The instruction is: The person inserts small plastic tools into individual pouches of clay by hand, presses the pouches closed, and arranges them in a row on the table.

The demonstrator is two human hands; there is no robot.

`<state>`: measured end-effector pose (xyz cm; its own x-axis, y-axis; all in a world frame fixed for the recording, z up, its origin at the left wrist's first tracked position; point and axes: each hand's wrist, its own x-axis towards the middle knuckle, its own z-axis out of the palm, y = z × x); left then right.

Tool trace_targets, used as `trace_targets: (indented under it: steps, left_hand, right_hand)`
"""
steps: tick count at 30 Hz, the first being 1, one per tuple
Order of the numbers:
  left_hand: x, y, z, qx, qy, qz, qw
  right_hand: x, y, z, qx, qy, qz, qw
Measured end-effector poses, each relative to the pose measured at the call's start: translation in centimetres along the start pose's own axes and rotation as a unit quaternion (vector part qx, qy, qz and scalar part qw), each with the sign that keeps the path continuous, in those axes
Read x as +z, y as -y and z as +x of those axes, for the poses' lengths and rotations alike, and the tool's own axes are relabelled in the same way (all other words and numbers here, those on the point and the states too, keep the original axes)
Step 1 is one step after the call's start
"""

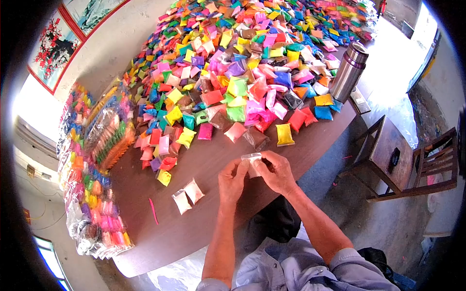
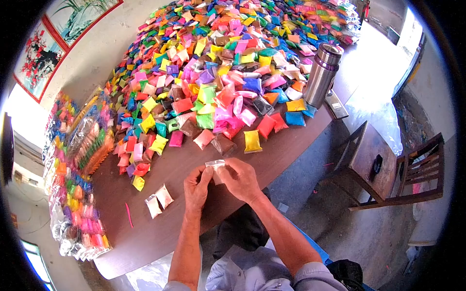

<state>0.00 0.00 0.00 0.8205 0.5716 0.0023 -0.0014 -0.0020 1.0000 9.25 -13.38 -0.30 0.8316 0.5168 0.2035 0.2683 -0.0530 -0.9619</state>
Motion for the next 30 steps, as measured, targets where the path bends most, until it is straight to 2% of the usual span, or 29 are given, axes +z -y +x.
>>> trace_targets:
  steps: [3, 6, 14, 18, 21, 30]
  left_hand:
    - [0.5, 0.3, -0.1, 0.015, -0.019, 0.013, 1.0]
    - [0.6, 0.0, -0.1, 0.017, -0.02, 0.032, 0.999]
    - [0.2, 0.5, 0.0, 0.022, -0.008, 0.007, 1.0]
    - [-0.1, 0.8, 0.0, 0.023, -0.007, 0.011, 1.0]
    - [0.0, 0.9, 0.0, 0.048, -0.002, 0.039, 0.998]
    - [0.0, 0.4, 0.0, 0.025, -0.017, 0.068, 0.997]
  right_hand:
    - [-0.3, 0.0, -0.1, -0.021, -0.013, -0.004, 1.0]
    - [-0.4, 0.3, -0.1, 0.01, -0.014, 0.035, 0.999]
    - [-0.3, -0.4, 0.0, -0.049, -0.006, 0.002, 0.999]
    - [-0.2, 0.3, 0.0, -0.051, -0.009, 0.001, 0.999]
    - [-0.2, 0.2, -0.1, -0.011, 0.001, 0.007, 1.0]
    - [0.0, -0.1, -0.1, -0.04, -0.005, -0.018, 0.999]
